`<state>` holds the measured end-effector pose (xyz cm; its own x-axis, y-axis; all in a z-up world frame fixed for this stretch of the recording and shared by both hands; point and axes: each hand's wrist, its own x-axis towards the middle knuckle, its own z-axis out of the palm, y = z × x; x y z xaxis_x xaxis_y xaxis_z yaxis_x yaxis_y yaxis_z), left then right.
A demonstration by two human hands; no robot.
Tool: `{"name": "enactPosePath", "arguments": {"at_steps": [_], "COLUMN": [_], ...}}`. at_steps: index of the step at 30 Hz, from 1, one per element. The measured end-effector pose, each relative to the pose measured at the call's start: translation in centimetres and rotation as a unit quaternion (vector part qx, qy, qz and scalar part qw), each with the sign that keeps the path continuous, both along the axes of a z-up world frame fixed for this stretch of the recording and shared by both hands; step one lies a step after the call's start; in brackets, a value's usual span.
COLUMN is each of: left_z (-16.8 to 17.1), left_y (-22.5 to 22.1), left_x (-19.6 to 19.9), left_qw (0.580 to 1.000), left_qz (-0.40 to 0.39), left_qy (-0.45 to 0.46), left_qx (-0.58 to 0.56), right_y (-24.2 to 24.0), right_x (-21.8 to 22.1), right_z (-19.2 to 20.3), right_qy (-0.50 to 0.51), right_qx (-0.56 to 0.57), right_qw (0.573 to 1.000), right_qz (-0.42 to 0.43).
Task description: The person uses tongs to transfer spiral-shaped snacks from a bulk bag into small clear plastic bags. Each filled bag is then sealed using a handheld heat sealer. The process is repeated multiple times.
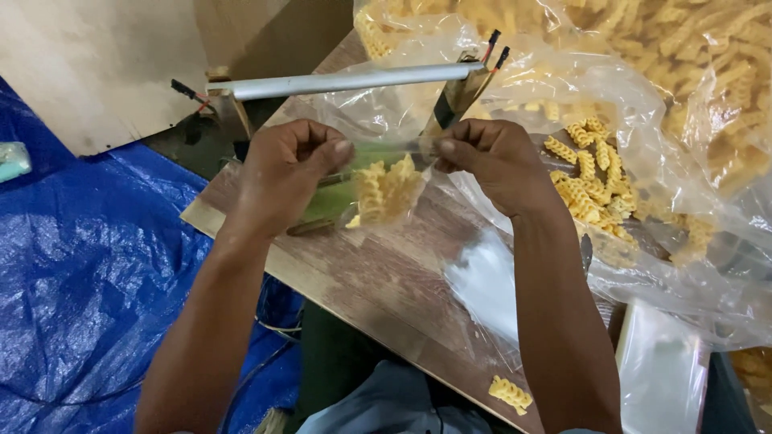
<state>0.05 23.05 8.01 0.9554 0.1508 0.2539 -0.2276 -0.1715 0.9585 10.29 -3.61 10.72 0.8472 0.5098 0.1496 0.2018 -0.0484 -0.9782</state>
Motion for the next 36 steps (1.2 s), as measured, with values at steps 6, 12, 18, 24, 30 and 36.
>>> {"name": "enactPosePath", "arguments": {"at_steps": [6,12,18,24,30,36], "left_z": [-1.2,0.4,-0.2,-1.3,-0.7,-1.0], "left_y": [0.7,-2.3,-3.7,-2.9,-2.9,-2.5], "left_x": [-0.3,-3.5,-3.5,-2.7,-3.1,-1.8], "left_qw": [0.992,0.996,0.99,0.992,0.997,0.989], "left_qz": [0.01,0.065,0.023,-0.041,0.017,0.066], "left_qy": [-0.054,-0.052,-0.125,-0.109,0.011,-0.009], "left_qx": [-0.114,-0.037,0.066,0.052,-0.069,-0.13], "right_y": [-0.6,-0.3,-1.4,-2.2,-1.8,0.2], "right_x": [3.0,-1.0,-3.3,-3.5,-2.4,-1.7], "right_z": [-2.1,1.0,2.4,2.0,0.5,-0.3], "right_qy": [0.025,-0.044,-0.081,-0.092,-0.052,-0.029], "right_qx": [0.079,-0.023,-0.045,-0.043,-0.017,0.021], "right_qw": [0.996,0.998,0.996,0.995,0.998,0.999], "right_qz": [-0.025,-0.046,0.0,0.021,-0.004,-0.023]}}
